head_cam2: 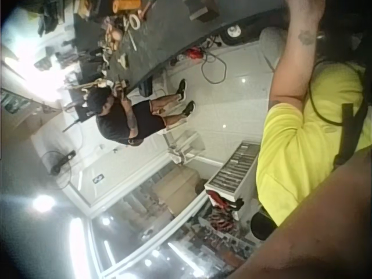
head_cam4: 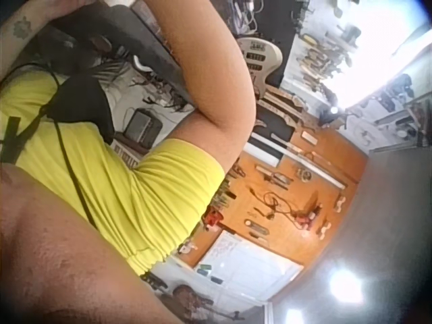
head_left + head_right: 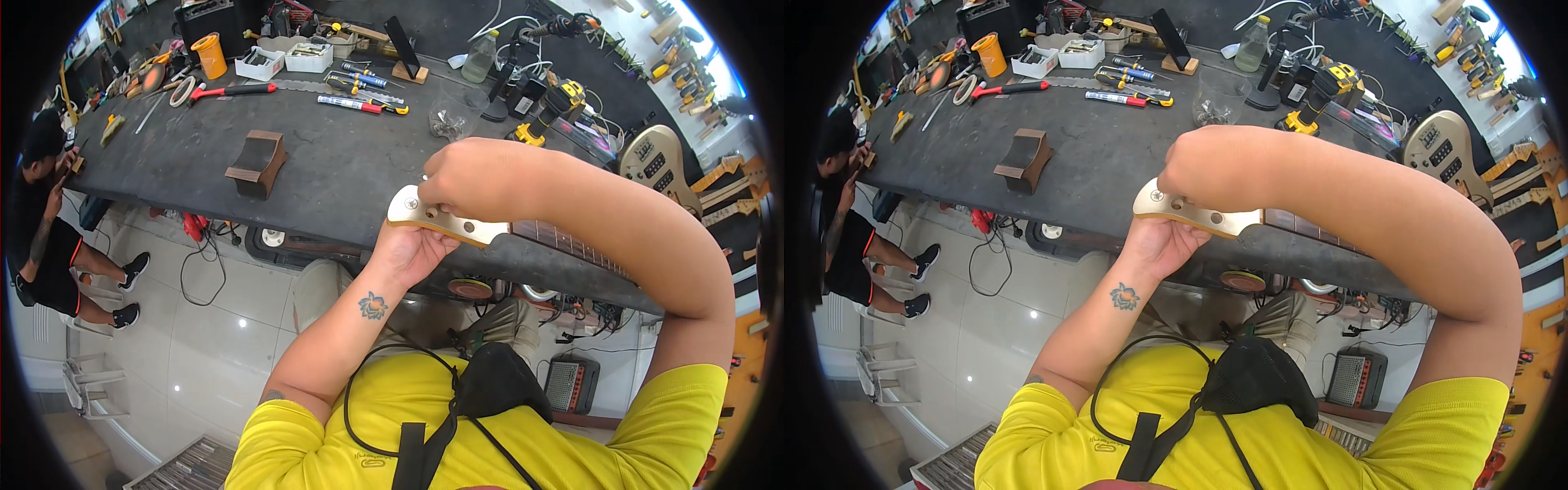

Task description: The person removes a small metal part from a guitar neck by hand and then uses a wrench to loosen and remove another metal component from the headstock.

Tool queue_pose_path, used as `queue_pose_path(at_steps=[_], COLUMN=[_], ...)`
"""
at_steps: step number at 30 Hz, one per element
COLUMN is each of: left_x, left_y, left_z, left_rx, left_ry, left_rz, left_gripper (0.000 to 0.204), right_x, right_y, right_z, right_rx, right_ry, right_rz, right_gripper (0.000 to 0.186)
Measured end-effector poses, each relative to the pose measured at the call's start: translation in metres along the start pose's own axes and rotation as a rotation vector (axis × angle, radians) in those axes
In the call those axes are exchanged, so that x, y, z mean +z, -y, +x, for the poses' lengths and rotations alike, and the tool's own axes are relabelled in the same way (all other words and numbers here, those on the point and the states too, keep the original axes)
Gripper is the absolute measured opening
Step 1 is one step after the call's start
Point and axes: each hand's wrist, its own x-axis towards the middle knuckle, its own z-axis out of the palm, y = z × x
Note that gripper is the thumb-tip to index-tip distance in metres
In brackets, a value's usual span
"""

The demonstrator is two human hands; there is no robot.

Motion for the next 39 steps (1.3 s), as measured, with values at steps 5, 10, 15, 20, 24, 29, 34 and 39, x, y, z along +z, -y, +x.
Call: queue_pose_path(at_steps=[5, 10, 15, 20, 24, 29, 34, 39], left_x=[0.024, 0.028, 0.02, 0.021, 0.021, 0.022, 0.019, 0.02], left_y=[-0.003, -0.003, -0.002, 0.0, 0.0, -0.001, -0.002, -0.002], left_z=[0.001, 0.0, 0.0, 0.0, -0.001, 0.0, 0.001, 0.002], left_rx=[-0.026, -0.011, -0.021, -0.016, -0.021, -0.028, -0.019, -0.031], left_ry=[-0.097, -0.12, -0.109, -0.086, -0.097, -0.101, -0.083, -0.053], left_rz=[-0.014, -0.065, -0.02, -0.013, 0.011, 0.003, 0.017, 0.015], left_gripper=[0.013, 0.012, 0.014, 0.016, 0.019, 0.021, 0.02, 0.021], right_x=[0.005, 0.008, 0.009, 0.024, 0.015, 0.019, 0.018, 0.025], right_y=[-0.012, -0.004, 0.007, -0.015, -0.007, -0.003, -0.005, -0.007], right_z=[-0.002, -0.003, -0.005, -0.009, -0.013, -0.012, -0.003, 0.0], right_rx=[-0.124, 0.077, 0.228, -0.034, 0.014, 0.173, 0.206, 0.158], right_ry=[0.001, -0.243, -0.043, -0.164, -0.272, -0.207, -0.169, -0.177], right_rz=[-0.036, 0.08, 0.074, 0.256, 0.277, 0.169, 0.223, 0.174], right_gripper=[0.02, 0.02, 0.019, 0.017, 0.014, 0.018, 0.02, 0.021])
